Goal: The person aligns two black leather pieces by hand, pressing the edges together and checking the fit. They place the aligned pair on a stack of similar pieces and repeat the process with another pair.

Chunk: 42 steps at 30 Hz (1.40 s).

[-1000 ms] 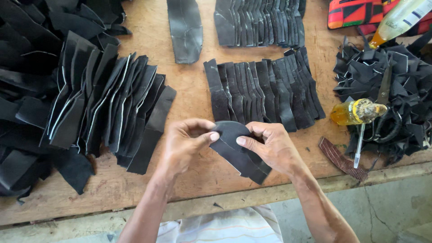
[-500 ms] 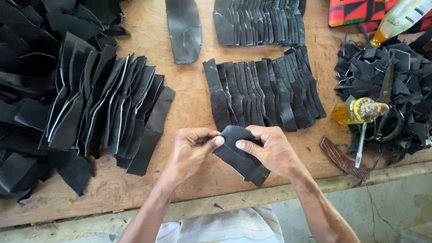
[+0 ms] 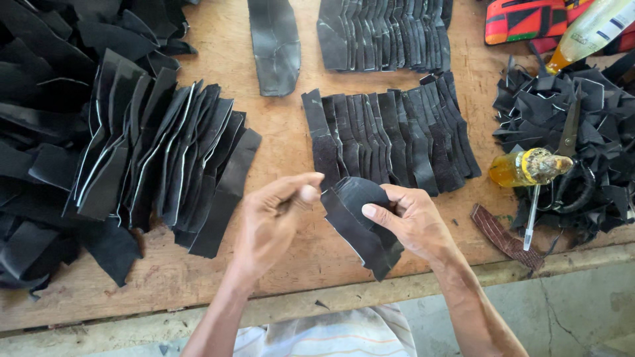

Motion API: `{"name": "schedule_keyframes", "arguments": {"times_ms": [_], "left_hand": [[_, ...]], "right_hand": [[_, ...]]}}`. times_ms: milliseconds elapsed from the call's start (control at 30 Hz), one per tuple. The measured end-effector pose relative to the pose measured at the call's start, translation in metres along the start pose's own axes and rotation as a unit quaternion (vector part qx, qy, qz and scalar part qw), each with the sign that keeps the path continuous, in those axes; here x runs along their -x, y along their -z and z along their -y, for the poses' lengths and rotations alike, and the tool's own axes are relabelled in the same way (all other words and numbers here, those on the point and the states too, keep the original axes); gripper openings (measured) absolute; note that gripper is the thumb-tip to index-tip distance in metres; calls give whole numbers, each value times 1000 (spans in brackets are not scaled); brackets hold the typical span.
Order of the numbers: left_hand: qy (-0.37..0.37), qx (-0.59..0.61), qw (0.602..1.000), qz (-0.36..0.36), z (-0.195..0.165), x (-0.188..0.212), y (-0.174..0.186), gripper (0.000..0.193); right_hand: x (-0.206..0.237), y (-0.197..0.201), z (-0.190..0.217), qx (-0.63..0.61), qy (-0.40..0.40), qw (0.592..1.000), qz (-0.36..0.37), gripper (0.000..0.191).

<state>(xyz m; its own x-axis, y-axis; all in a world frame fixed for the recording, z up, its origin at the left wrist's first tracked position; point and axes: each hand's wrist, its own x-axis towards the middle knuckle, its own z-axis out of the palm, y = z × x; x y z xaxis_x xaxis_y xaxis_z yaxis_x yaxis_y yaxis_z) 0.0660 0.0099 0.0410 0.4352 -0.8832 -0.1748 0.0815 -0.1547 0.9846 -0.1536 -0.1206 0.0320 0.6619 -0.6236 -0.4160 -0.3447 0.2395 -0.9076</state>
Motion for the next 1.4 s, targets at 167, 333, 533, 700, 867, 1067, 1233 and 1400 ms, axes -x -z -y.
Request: {"name": "schedule_keyframes", "arguments": {"times_ms": [167, 333, 533, 700, 867, 1067, 1233, 1400], "left_hand": [[-49, -78, 995, 34, -1, 1, -11, 32], [89, 82, 991, 64, 16, -13, -18, 20], [100, 222, 969, 42, 28, -21, -18, 21], [158, 273, 947, 66, 26, -9, -24, 31], [152, 242, 957, 53, 33, -7, -30, 24], [123, 185, 975, 7, 31, -6, -48, 24], [93, 214, 972, -9, 31, -18, -42, 24], [77, 225, 971, 21, 33, -9, -39, 41]], "right_hand": [[0, -5, 1, -7, 26, 999, 18, 23], [-2, -9, 6, 2, 5, 1000, 13, 22], [-3, -13, 13, -8, 3, 1000, -6, 22], [-6, -23, 14, -67, 71, 994, -55, 25], [-5, -28, 21, -36, 60, 995, -66, 26], [1, -50, 23, 144, 4, 967, -212, 17], [-7, -29, 13, -60, 47, 992, -98, 18], [-9, -20, -6, -43, 52, 993, -92, 15]]}}
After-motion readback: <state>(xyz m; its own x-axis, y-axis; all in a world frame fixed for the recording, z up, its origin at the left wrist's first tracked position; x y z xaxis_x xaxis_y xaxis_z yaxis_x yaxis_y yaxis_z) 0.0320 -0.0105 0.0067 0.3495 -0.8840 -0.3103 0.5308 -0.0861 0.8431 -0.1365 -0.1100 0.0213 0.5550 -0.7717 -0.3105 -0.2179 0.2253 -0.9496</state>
